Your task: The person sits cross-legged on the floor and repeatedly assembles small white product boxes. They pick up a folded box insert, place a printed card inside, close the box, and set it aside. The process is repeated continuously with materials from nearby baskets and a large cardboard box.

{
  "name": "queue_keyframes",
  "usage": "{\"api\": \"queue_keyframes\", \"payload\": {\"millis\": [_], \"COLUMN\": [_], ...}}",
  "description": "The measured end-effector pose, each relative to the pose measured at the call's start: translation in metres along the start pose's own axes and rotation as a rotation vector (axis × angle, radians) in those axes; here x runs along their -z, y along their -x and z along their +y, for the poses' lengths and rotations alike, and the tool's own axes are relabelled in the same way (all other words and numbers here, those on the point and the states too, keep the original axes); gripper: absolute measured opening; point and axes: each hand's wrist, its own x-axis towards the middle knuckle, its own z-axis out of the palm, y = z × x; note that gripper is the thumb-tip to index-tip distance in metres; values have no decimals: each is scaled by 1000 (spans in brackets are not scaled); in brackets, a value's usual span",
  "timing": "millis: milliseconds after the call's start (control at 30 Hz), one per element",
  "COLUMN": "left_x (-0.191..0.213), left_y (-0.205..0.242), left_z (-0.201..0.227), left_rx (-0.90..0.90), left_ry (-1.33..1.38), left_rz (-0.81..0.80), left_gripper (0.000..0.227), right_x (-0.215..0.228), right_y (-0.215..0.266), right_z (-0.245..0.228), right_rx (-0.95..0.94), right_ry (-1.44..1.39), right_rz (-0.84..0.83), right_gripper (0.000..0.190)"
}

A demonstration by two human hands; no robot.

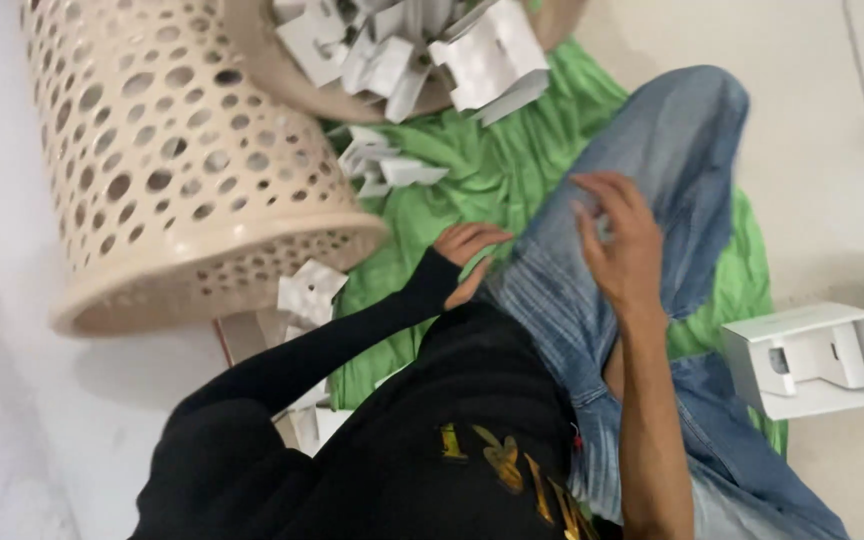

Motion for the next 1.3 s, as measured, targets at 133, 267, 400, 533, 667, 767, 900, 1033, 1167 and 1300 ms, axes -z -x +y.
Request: {"api": "queue_keyframes", "payload": {"millis": [133,267,400,533,667,767,900,1033,1167,1300], "left_x": [40,87,131,117,105,115,104,89,123,117], "left_y": [135,212,213,227,221,191,211,223,73,-34], "left_z": [-33,-41,-58,-102,-123,-98,-123,-124,31,104], "left_rx": [184,374,455,591,679,638,785,288,372,-104], "left_ry": [-7,-149,-669,-653,-282,-271,-383,-253,9,332], "left_rz": [-104,-64,231,116,-50,-172,-426,-210,-607,-734], "left_gripper": [42,45,107,123,88,80,85,78,73,52], "right_x": [-95,-174,-212,-199,-165,-150,-156,-149,-114,-61], "right_y": [-10,13,36,40,36,43,51,66,71,82], "right_z": [-25,-40,-42,-44,-40,-28,-16,-4,5,29], "right_rx": [177,263,278,205,144,117,5,109,-12,-368], "right_ry": [-85,-113,-139,-106,-136,-189,-228,-323,-379,-913], "right_rz": [-319,-803,-1043,-1067,-925,-817,-807,-729,-592,-309], "right_gripper": [31,36,47,45,48,46,44,43,38,59]}}
